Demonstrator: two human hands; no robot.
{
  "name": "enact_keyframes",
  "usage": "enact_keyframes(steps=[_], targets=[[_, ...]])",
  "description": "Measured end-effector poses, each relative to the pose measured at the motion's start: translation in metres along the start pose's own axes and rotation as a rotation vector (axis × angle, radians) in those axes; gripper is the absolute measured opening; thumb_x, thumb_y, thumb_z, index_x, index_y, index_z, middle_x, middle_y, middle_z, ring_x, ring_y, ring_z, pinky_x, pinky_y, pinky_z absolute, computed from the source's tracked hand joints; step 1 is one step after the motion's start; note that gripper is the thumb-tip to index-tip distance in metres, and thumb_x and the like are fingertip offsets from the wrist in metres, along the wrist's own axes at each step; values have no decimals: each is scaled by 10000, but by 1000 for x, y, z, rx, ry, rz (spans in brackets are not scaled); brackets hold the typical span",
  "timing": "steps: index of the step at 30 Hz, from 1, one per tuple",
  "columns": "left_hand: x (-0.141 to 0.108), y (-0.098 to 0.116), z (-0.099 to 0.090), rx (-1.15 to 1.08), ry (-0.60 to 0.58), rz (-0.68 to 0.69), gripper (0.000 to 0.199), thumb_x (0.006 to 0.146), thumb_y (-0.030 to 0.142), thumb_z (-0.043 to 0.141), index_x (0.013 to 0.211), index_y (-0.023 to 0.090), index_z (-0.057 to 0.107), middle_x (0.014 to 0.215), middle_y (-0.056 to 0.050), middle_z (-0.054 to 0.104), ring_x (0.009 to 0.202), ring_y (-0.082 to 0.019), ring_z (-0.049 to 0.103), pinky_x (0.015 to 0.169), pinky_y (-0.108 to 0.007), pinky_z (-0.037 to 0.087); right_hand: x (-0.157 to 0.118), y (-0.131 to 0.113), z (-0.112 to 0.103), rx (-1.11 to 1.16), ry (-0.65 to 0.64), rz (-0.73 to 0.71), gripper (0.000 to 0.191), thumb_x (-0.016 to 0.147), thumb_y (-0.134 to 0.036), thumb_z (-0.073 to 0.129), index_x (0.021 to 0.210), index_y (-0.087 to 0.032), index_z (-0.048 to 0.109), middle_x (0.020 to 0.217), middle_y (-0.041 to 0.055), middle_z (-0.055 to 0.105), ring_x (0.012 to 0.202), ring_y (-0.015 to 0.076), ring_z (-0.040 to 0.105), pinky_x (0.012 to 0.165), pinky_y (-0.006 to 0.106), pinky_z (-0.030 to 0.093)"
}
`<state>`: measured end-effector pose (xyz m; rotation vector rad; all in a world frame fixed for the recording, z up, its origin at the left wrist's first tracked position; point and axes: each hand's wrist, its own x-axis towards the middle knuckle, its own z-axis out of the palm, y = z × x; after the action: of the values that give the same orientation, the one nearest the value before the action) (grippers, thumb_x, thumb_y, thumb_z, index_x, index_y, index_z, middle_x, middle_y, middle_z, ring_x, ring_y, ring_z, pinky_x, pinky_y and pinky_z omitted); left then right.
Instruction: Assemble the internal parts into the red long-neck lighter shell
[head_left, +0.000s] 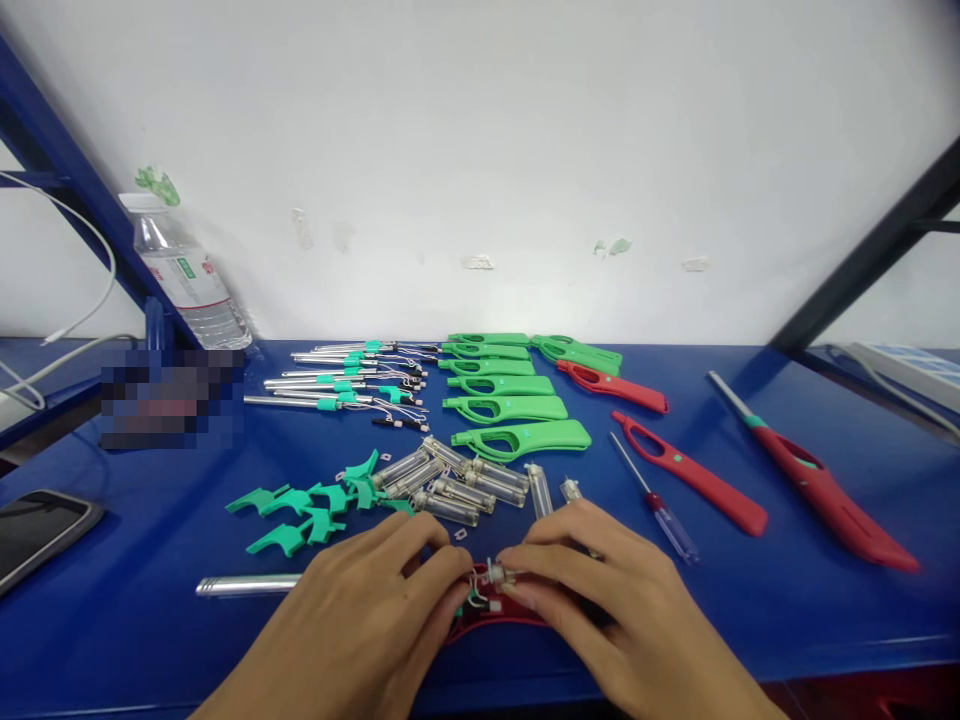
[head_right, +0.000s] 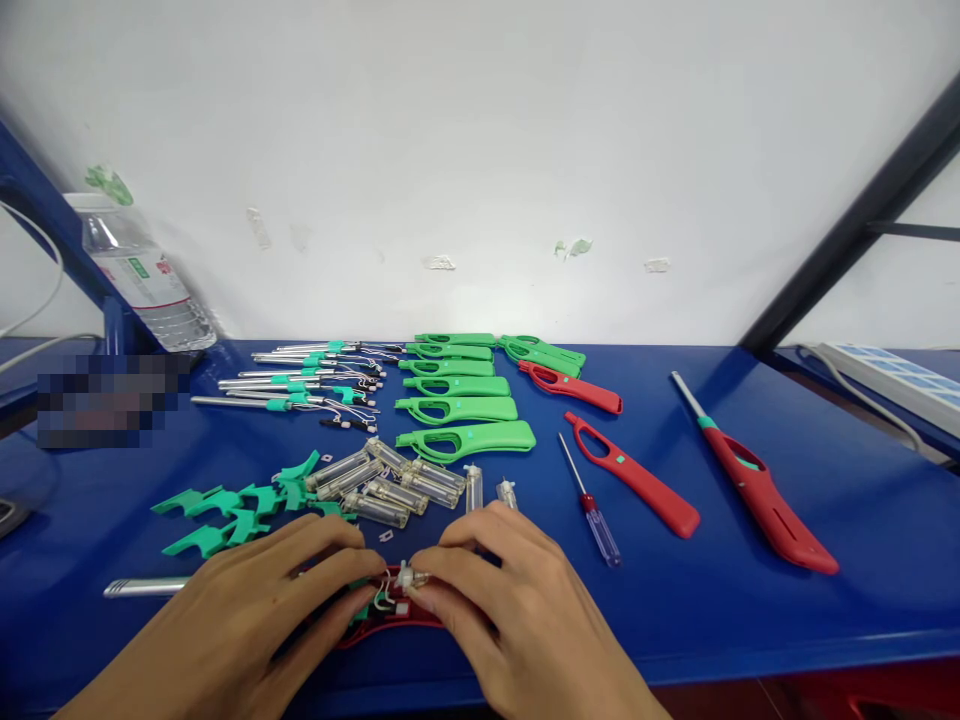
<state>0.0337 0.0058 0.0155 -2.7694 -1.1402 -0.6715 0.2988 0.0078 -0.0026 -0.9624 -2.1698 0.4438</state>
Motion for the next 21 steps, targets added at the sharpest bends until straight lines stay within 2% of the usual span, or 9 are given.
enact_keyframes(steps=[4,8,12,16,21], targets=[[-2,1,2,-9,25,5,337,1231,187,370,1081,275,659,1013,-17,766,794,-213,785,664,-329,644,0,3,1,-34,113,-109,250,1250,-376,632,1196,-272,852,1063,-7,836,943,121,822,923,211,654],[-6,-2,8,-67,-3,-11,294,1207,151,422,1139,290,673,1113,-22,749,896,-209,778,682,-306,628,0,4,1,-42,167,-168,273,1263,-358,611,1214,-247,856,1063,0,834,936,92,828,916,156,633],[-5,-4,10,-99,44,-7,295,1203,127,451,1153,291,691,1118,-20,739,951,-226,729,719,-318,609,2,2,1,-53,181,-170,304,1272,-369,587,1197,-247,856,1058,-7,827,918,73,825,927,120,616],[1,-3,7,-122,135,15,303,1238,146,449,1128,279,698,1027,9,748,896,-201,701,732,-314,580,2,1,2,-71,196,-136,323,1287,-391,540,1246,-266,834,1082,-10,826,924,74,833,946,128,620],[5,-1,6,-141,222,27,285,1241,153,480,1122,263,714,989,22,770,864,-181,694,688,-302,552,-1,3,4,-106,180,-129,356,1287,-395,517,1255,-251,841,1048,21,816,842,124,840,786,194,656]])
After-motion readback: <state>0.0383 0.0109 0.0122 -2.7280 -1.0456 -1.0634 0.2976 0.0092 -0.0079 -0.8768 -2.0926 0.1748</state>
